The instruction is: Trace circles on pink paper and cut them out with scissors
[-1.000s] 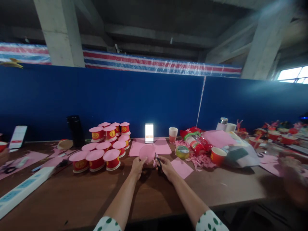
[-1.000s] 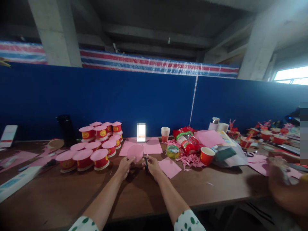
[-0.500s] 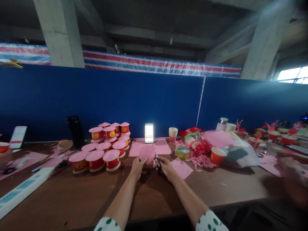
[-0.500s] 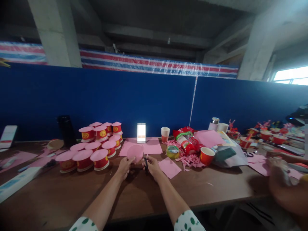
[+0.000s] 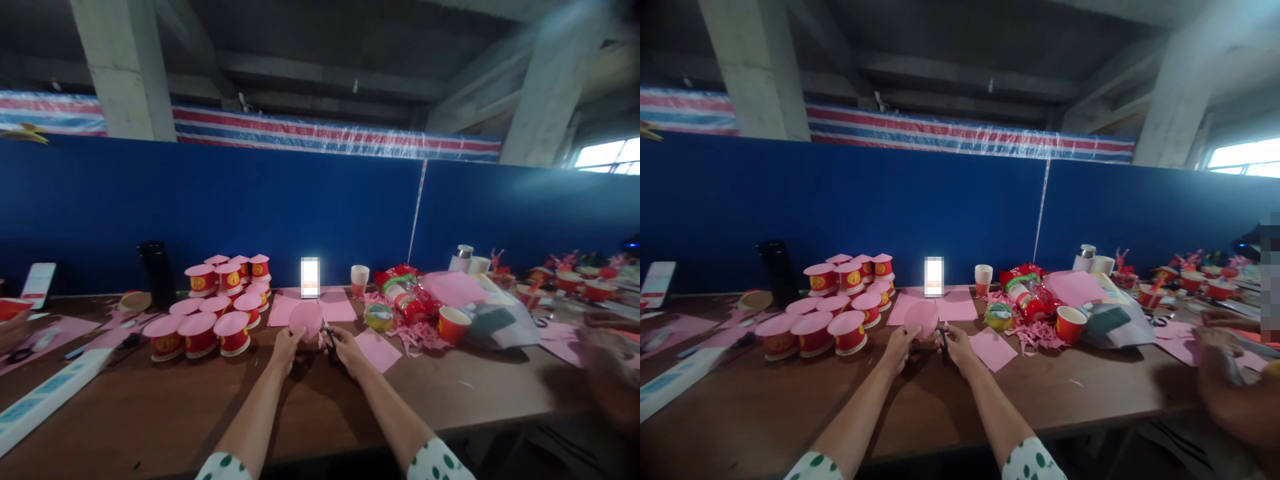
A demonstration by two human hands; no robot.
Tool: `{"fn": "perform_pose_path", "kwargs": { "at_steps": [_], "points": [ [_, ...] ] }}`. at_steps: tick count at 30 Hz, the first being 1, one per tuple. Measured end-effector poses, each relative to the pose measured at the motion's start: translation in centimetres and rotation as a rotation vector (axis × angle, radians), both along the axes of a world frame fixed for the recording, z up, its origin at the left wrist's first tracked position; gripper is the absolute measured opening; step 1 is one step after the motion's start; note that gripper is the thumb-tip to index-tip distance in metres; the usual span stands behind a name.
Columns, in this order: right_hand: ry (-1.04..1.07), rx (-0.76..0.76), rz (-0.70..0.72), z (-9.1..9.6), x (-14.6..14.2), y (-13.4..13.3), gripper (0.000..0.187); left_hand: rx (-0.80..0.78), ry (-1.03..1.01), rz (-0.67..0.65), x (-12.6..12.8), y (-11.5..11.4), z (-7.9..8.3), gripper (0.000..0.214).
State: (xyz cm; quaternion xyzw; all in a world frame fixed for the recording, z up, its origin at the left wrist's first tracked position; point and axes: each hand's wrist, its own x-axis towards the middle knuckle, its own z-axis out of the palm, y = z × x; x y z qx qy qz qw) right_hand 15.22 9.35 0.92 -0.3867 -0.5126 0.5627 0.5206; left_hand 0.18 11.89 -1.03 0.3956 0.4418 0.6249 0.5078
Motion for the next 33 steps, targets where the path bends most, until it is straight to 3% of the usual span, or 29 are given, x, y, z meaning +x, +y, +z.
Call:
{"fn": "perform_pose_path", "kwargs": {
  "at_steps": [17, 33],
  "points": [
    [-0.001, 0.018, 0.003, 0.0, 0.1, 0.0, 0.038, -0.025, -0.003, 0.019, 0.1, -0.2, 0.2, 0.029],
    [-0.026, 0.029, 0.018, -0.3, 0.2, 0.3, 0.038, -0.003, 0.017, 0.014, -0.3, 0.7, -1.0, 0.033]
  ]
}}
